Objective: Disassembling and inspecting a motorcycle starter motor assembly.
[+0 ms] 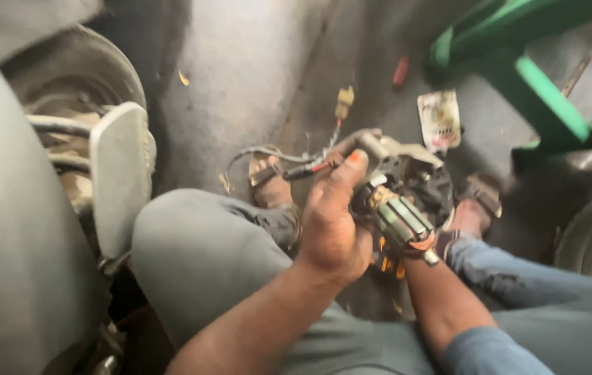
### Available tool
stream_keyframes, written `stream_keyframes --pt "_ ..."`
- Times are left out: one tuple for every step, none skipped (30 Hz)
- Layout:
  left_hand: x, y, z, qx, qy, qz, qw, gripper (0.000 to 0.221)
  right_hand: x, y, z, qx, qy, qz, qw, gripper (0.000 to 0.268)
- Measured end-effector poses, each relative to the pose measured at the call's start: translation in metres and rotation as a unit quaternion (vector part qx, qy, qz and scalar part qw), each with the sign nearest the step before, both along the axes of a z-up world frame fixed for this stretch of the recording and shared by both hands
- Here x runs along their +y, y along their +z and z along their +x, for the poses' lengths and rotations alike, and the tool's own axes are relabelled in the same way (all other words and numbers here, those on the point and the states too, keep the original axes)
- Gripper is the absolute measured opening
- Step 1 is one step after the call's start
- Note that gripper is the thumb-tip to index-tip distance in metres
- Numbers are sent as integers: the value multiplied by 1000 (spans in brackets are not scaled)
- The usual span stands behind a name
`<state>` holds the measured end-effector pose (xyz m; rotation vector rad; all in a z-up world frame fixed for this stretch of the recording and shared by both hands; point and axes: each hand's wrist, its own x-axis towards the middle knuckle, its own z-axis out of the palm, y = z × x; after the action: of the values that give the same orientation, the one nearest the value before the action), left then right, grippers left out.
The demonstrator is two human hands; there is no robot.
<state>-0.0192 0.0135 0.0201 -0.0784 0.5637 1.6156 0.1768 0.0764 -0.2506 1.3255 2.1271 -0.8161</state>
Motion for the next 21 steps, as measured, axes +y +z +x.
stream_keyframes --pt "3 0 -1 2 2 9 1000 28 7 0 2 1 -7 9 1000 52" --pt "5 1 -1 0 1 7 1000 28 13 0 4 3 -14 19 1000 54" --pt "5 1 -1 -2 -1 2 1000 28 15 -1 7 4 -21 24 999 55" --pt "8 1 -1 -1 2 7 1000 28 18 -3 10 6 -28 29 999 57" --pt "8 1 -1 3 2 3 1000 28 15 -7 14 8 -37 30 999 58" --pt "8 1 0 6 1 0 1000 28 11 -11 18 10 -46 30 998 60" --pt "8 1 -1 8 0 -1 1000 28 6 -14 22 11 -56 29 998 62" --pt "8 1 -1 7 -4 1 1000 28 0 -17 26 12 -67 29 997 63" --pt "8 2 -1 7 -9 4 1000 28 -3 -19 31 13 -78 30 996 65" --pt "7 2 -2 8 -11 5 1000 28 -6 -24 35 14 -90 32 995 67" --pt "8 2 -2 7 -15 2 1000 28 -7 -27 42 14 -101 37 994 69" --pt "8 3 -2 6 -20 -2 1000 28 -8 -30 49 14 -113 42 993 71" --pt "8 4 -3 4 -22 4 1000 28 0 -27 62 13 -124 48 991 72" --pt "8 6 -3 -5 -25 14 1000 27 0 -26 69 12 -136 55 989 74" --pt "8 7 -4 -13 -28 24 999 27 -3 -30 64 12 -147 61 987 76" --pt "8 7 -4 -14 -30 30 999 27 11 -12 57 12 -148 66 987 76" --pt "7 6 -6 -27 -30 47 998 27 25 6 48 39 -161 116 979 62" --pt "6 6 -8 -41 -32 64 997 27 39 24 39 65 -173 166 969 48" --pt "5 7 -9 -39 -33 70 996 27 50 62 33 67 -174 171 967 48" --pt "4 7 -10 -42 -35 68 996 29 60 100 27 123 -174 215 953 45" --pt "3 6 -12 -44 -37 66 996 31 69 138 22 177 -173 256 934 44"
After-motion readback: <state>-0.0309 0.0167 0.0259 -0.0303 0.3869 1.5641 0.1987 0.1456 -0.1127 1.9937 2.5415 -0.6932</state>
